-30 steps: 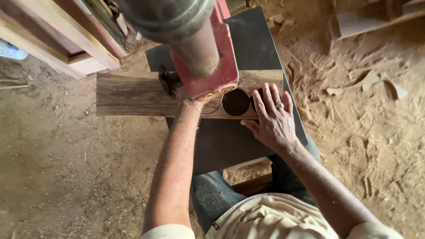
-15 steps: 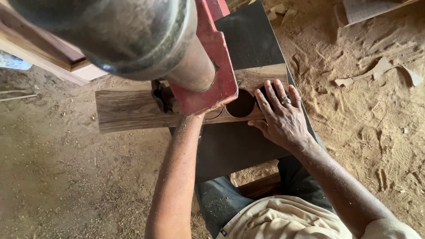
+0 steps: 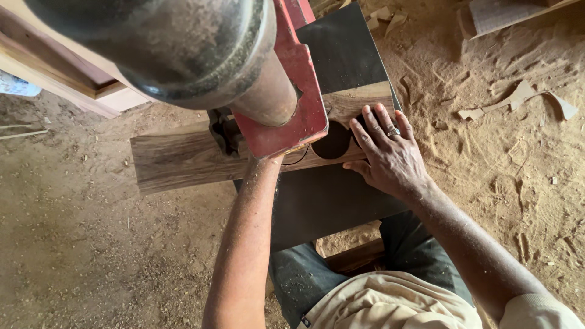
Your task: The person uses a drill press to bore multiple circular holes into a rectangular wooden plank. They position the plank under the drill bit, lower the drill to cut each hole, and reposition the plank to create a series of evenly spaced holes.
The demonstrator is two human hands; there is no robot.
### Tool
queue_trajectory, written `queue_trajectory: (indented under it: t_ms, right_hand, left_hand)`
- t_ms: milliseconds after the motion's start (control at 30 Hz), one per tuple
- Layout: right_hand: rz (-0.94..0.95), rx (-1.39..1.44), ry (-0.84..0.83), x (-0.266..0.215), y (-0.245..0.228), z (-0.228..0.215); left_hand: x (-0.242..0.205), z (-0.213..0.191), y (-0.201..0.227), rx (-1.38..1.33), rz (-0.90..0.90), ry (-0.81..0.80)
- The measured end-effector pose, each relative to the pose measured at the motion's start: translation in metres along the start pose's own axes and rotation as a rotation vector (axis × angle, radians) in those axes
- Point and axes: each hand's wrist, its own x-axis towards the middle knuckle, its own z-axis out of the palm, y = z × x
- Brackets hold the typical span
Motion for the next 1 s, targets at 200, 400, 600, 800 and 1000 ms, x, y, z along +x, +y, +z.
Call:
queue_trajectory:
  t_ms: [200, 400, 600, 800, 1000]
  right_hand:
    - [-0.024, 0.021, 0.025, 0.002, 0.002, -0.002]
    - [-0.043, 0.044, 0.028, 0.003, 0.005, -0.002]
    - [-0.051, 0.036, 0.011, 0.006, 0.01, -0.001]
    - [-0.066, 0.042, 0.01, 0.009, 0.013, -0.002]
    - [-0.082, 0.058, -0.004, 0.012, 0.016, -0.004]
  left_hand:
    - [0.001, -0.005, 0.004, -0.003, 0.001, -0.005]
    - [-0.002, -0.008, 0.003, 0.0, -0.006, -0.006]
    - [-0.001, -0.009, 0.004, -0.001, -0.008, -0.012]
    - [0.0, -0.009, 0.003, 0.005, -0.005, -0.015]
    - [0.003, -0.007, 0.004, 0.001, -0.001, -0.021]
